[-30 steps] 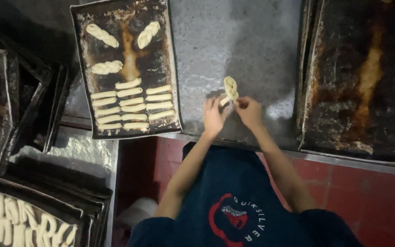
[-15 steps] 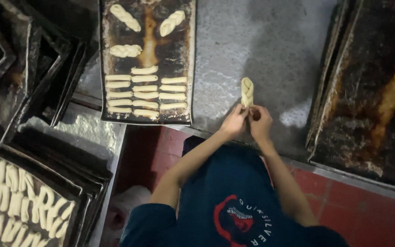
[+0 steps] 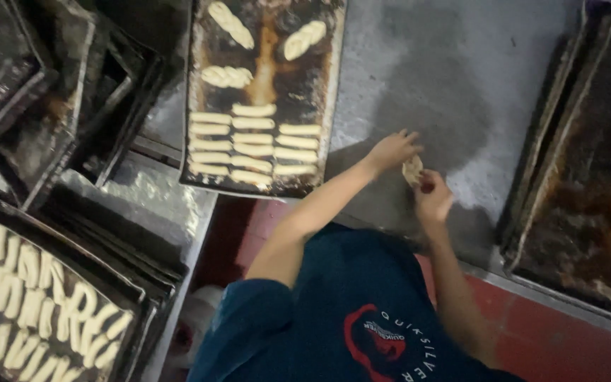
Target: Braiding strips of dough into loaves and placing them on baking trays in a bakery.
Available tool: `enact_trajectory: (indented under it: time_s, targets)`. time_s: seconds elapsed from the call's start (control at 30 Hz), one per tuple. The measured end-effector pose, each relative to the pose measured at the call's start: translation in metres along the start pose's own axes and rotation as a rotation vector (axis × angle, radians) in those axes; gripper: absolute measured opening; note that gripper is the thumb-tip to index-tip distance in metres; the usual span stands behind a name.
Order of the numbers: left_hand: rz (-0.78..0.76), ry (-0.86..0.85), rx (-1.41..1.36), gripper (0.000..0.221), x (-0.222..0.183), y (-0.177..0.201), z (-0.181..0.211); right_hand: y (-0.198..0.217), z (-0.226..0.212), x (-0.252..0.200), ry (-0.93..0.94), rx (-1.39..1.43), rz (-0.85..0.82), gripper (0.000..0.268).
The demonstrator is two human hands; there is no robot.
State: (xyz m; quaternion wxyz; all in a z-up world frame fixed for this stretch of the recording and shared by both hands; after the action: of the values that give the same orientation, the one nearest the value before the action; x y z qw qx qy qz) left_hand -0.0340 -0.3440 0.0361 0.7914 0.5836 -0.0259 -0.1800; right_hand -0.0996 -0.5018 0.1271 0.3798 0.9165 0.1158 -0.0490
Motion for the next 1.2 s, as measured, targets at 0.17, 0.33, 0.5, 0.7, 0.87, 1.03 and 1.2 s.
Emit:
enact_trajectory:
  time_s: [0.17,0.33,0.5,0.7,0.87,1.03,1.2]
  targets:
    - [0.231,0.245,-0.259,0.042,-0.068,0.047,-0.113,-0.04,-0.05,0.061,0.319,-0.009,0.013,0.023]
    - [0.409,0.518,-0.316,0.048,-0.145,0.069,-0.248,-0.175,-0.127,0.155,0.535,-0.101,-0.031,0.016]
    - [0.407,0.566,-0.401,0.055,-0.17,0.069,-0.282,-0.243,-0.149,0.183,0.508,-0.434,-0.182,0.019]
    - [0.749,0.881,-0.28,0.045,-0.245,0.097,-0.277,-0.207,-0.194,0.118,0.641,-0.62,-0.071,0.033]
    - [0.413,1.207,-0.43,0.036,-0.263,0.081,-0.292,-0.318,-0.115,0.121,0.884,-0.36,-0.436,0.031]
    - [1.08,0.953,-1.299,0.023,-0.269,0.096,-0.272,-0.267,-0.163,0.106,0.604,0.052,-0.684,0.015]
    - [1.558,0.188,-2.271,0.027,-0.318,0.128,-0.212,-0.268,-0.207,0.1,0.313,0.036,-0.552,0.039]
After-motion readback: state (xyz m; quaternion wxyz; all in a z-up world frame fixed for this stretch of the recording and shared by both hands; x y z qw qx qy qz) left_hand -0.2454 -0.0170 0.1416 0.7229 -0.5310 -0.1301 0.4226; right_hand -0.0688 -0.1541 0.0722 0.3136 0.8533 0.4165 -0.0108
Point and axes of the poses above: each hand's wrist, its own x-axis towards the middle knuckle, its own y-axis out of the back of the hand, z = x × y, the point moved 1 cm from there along x, towards the middle knuckle, and after that the axes turned 6 degrees about -x, right-handed, at the moved point
